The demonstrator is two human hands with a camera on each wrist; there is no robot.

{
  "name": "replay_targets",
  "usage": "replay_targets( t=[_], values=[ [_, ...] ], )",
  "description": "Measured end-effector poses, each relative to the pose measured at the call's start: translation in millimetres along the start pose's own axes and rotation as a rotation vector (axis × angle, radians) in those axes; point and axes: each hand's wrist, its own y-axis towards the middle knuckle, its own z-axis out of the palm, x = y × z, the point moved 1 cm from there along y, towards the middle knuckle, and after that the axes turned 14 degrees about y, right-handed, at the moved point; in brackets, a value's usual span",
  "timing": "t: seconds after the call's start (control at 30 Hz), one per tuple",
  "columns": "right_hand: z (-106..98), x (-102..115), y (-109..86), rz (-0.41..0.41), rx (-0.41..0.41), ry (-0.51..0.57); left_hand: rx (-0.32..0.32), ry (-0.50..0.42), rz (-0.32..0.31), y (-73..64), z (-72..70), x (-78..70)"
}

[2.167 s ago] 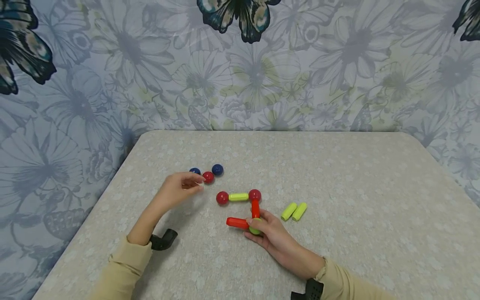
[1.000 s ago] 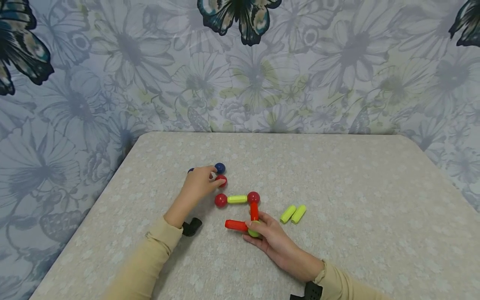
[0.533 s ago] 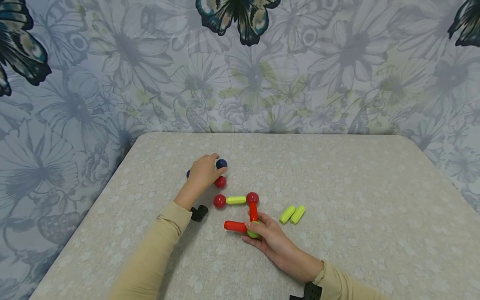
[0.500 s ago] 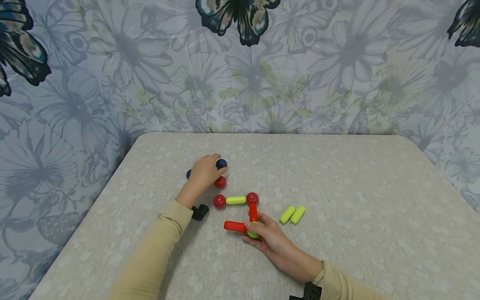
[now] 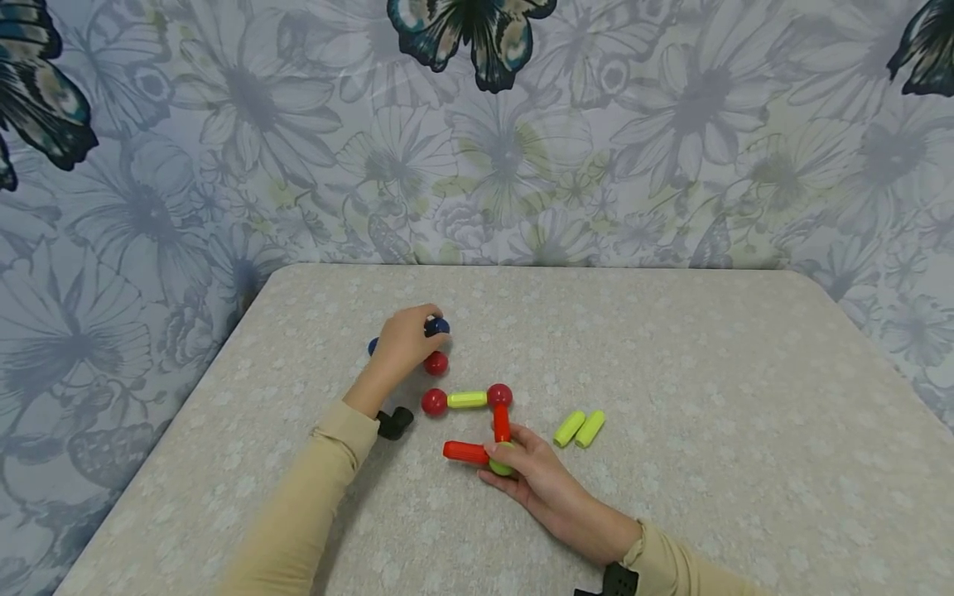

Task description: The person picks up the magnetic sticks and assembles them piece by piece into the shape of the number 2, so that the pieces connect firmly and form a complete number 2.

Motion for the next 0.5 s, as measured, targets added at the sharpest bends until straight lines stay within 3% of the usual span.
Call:
replay_targets(
  t=[0.13,0.3,0.5],
  values=[
    [1,-1,-1.3,-0.002,0.003,-0.002,0.053,-0.171,0.079,-33.8,-16.6,5.2],
    [1,2,-1.2,-0.006,0.004,-0.007,0.212,-0.344,0.212,-71.9,-27.1,17.4],
    [1,1,-1.1,0.001,0.011,0.008,0.406,-0.495,0.238,-94.5,-20.1,33.6]
  ],
)
